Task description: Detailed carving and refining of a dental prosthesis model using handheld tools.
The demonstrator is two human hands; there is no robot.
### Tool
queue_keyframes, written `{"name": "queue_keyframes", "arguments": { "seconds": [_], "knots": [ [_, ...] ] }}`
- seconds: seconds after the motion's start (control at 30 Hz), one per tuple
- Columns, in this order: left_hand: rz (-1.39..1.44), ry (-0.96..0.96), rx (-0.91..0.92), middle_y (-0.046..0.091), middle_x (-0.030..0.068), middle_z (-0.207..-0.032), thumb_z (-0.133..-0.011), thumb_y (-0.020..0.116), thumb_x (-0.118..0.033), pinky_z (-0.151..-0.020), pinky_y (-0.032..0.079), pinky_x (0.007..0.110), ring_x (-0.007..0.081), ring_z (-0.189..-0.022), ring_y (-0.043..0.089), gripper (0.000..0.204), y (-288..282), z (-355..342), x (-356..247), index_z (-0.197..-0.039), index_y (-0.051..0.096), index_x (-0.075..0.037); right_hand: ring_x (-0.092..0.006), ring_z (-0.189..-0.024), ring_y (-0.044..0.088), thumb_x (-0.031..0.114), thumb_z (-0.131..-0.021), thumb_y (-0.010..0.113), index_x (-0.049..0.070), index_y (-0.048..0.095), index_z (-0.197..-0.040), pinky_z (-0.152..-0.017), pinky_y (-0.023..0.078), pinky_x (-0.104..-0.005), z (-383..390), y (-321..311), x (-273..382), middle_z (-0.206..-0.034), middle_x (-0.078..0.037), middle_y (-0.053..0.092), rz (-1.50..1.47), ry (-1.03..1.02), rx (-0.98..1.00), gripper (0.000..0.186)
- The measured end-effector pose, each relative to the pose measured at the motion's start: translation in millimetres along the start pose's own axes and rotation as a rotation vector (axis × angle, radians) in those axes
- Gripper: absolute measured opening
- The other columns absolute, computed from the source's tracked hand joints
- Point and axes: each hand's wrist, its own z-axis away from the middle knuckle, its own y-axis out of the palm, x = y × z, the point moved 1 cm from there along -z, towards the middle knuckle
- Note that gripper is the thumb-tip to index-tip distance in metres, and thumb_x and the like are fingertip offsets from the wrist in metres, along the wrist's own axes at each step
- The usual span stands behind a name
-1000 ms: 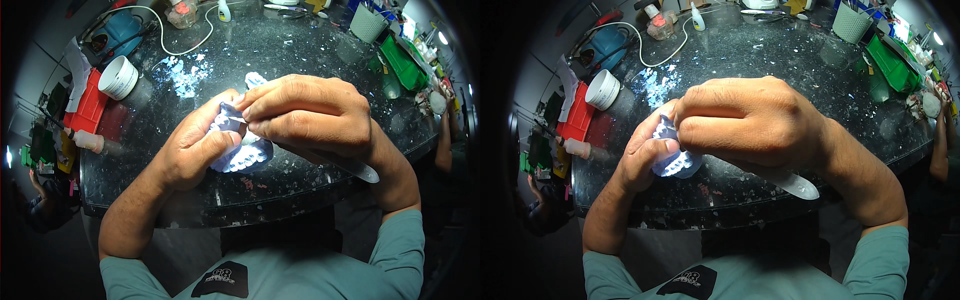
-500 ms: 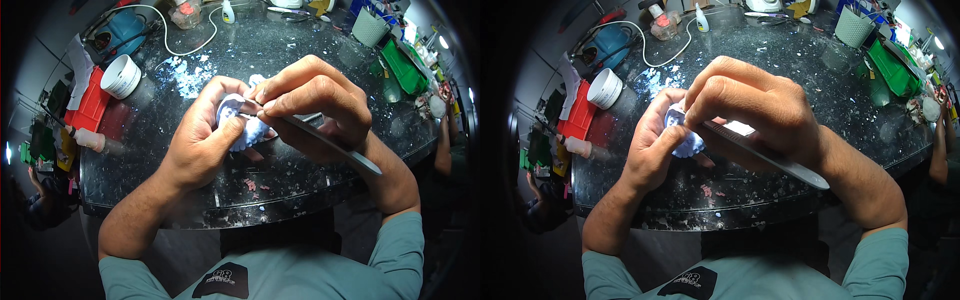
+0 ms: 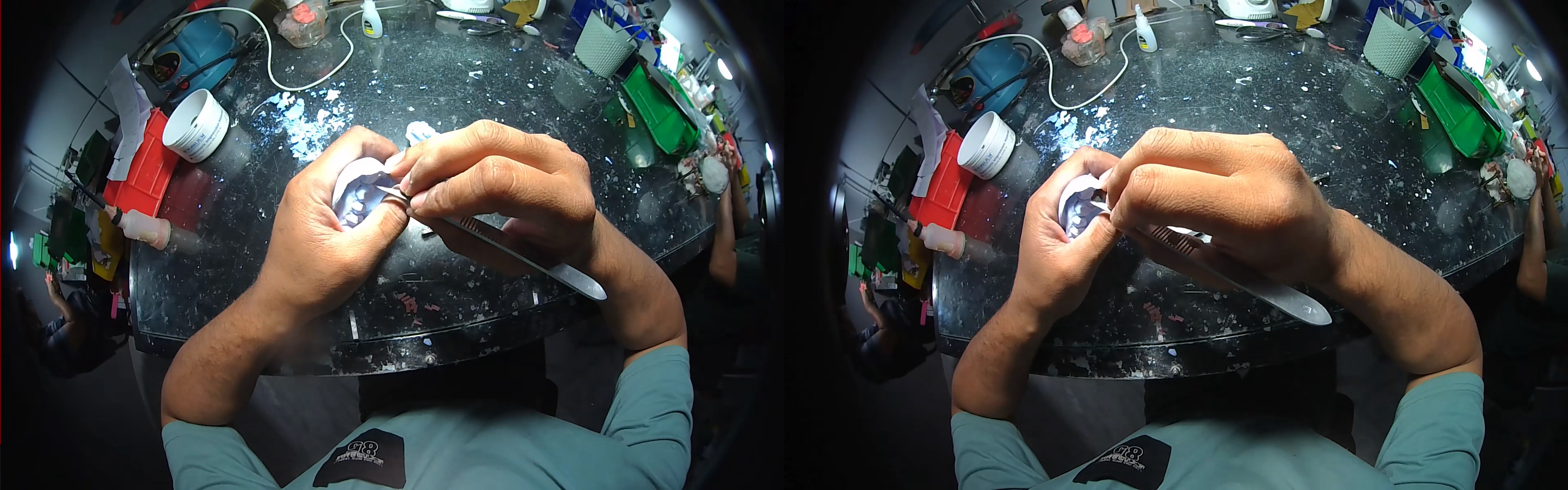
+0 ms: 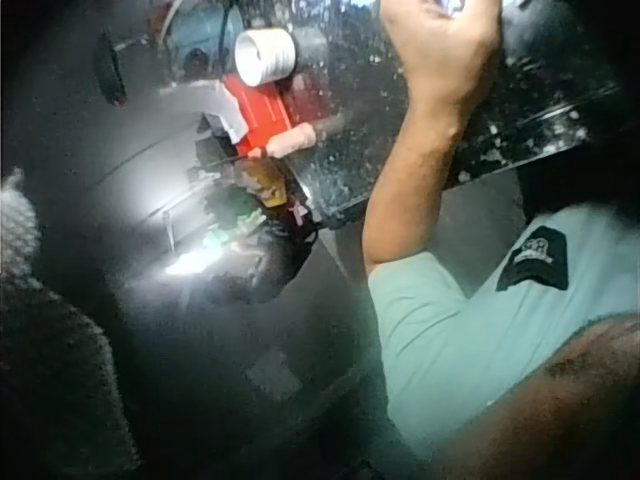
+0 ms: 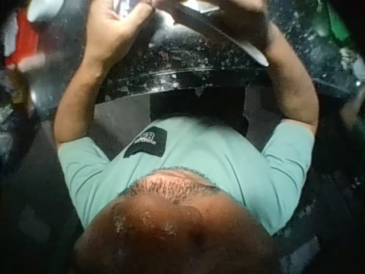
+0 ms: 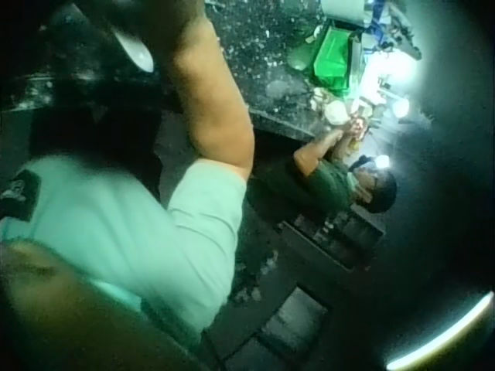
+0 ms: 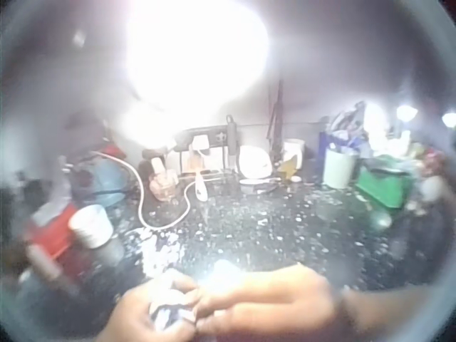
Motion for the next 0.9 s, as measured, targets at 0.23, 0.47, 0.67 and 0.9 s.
{"name": "queue_keyframes", "arguments": {
  "seconds": [0.23, 0.47, 0.67, 0.9],
  "knots": [
    [0.142, -0.154, 0.054, 0.054, -0.0016, -0.083, -0.087, 0.065, -0.006, -0.064, 0.042, 0.023, 0.0036, -0.074, 0.049, 0.015, -0.6, 3.2, 0.1, -0.099, 0.056, -0.004, -0.0239, -0.080, 0.072, -0.002, -0.075, 0.078, 0.003, 0.067, -0.086, -0.068, 0.059, -0.0314, -1.4, -0.8, 1.9, -0.091, -0.011, 0.070, -0.012, 0.026, 0.019, 0.017],
    [0.021, -0.135, 0.048, 0.053, -0.0010, -0.081, -0.085, 0.065, -0.008, -0.061, 0.041, 0.024, 0.0044, -0.071, 0.048, 0.015, -2.9, 2.5, 0.5, -0.095, 0.053, -0.005, -0.0244, -0.087, 0.074, -0.003, -0.077, 0.081, -0.001, 0.073, -0.094, -0.078, 0.060, -0.0335, -1.7, -4.8, -0.3, -0.096, -0.016, 0.074, -0.070, 0.059, 0.065, 0.019],
    [-0.068, -0.155, 0.038, 0.057, 0.0019, -0.079, -0.083, 0.068, -0.008, -0.062, 0.043, 0.025, 0.0062, -0.072, 0.051, 0.018, -1.7, 1.3, -4.6, -0.093, 0.053, -0.005, -0.0213, -0.083, 0.074, -0.003, -0.075, 0.082, 0.002, 0.074, -0.090, -0.074, 0.059, -0.0307, -1.9, -3.2, -0.5, -0.094, -0.014, 0.074, -0.104, 0.102, 0.027, 0.018],
    [-0.077, -0.126, 0.013, 0.058, 0.0029, -0.079, -0.081, 0.069, -0.007, -0.062, 0.045, 0.026, 0.0068, -0.072, 0.053, 0.019, -1.1, 1.5, -5.4, -0.093, 0.054, -0.004, -0.0201, -0.081, 0.073, -0.003, -0.074, 0.083, 0.003, 0.074, -0.089, -0.072, 0.059, -0.0299, -3.4, -3.3, 0.7, -0.093, -0.012, 0.074, -0.074, 0.088, 0.012, 0.019]
  ]
}}
